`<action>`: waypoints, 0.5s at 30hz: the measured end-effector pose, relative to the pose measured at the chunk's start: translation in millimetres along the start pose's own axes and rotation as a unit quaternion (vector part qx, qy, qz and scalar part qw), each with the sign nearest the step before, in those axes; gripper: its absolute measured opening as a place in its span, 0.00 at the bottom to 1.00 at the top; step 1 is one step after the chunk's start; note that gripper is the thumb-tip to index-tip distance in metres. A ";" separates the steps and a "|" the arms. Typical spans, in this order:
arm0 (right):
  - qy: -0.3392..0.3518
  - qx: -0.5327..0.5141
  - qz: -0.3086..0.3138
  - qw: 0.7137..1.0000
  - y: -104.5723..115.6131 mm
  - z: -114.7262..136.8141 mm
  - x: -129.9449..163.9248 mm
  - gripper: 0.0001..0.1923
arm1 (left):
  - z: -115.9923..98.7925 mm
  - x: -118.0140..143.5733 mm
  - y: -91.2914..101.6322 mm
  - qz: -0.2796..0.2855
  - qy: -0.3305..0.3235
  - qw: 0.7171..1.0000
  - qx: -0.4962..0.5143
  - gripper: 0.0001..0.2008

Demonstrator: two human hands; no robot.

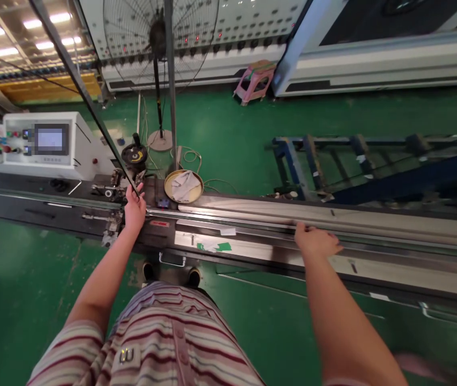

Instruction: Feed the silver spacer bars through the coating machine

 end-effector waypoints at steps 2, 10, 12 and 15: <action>0.016 0.046 0.025 0.999 -4.1 30.2 27.1 0.23 | 18.7 -7.5 29.0 -0.004 -0.007 1.000 -0.015 0.33; 0.034 0.123 0.095 0.987 -18.6 130.4 119.8 0.34 | 90.5 -37.0 142.3 -0.033 -0.013 0.999 -0.039 0.30; 0.048 0.117 0.105 0.986 -23.6 151.0 137.4 0.35 | 106.3 -45.4 167.7 -0.044 -0.007 0.998 -0.049 0.31; 0.080 0.122 0.108 0.983 -27.1 179.5 165.5 0.36 | 122.7 -58.0 206.9 -0.051 0.002 0.996 -0.070 0.31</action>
Point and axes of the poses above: each hand's wrist, its own x-axis away from the middle knuckle, its own y-axis out of the back of the hand, z = x × y, the point moved 8 cm from there along -x, towards the middle knuckle, and after that the axes turned 3 degrees about -y, right-handed, at the moved point
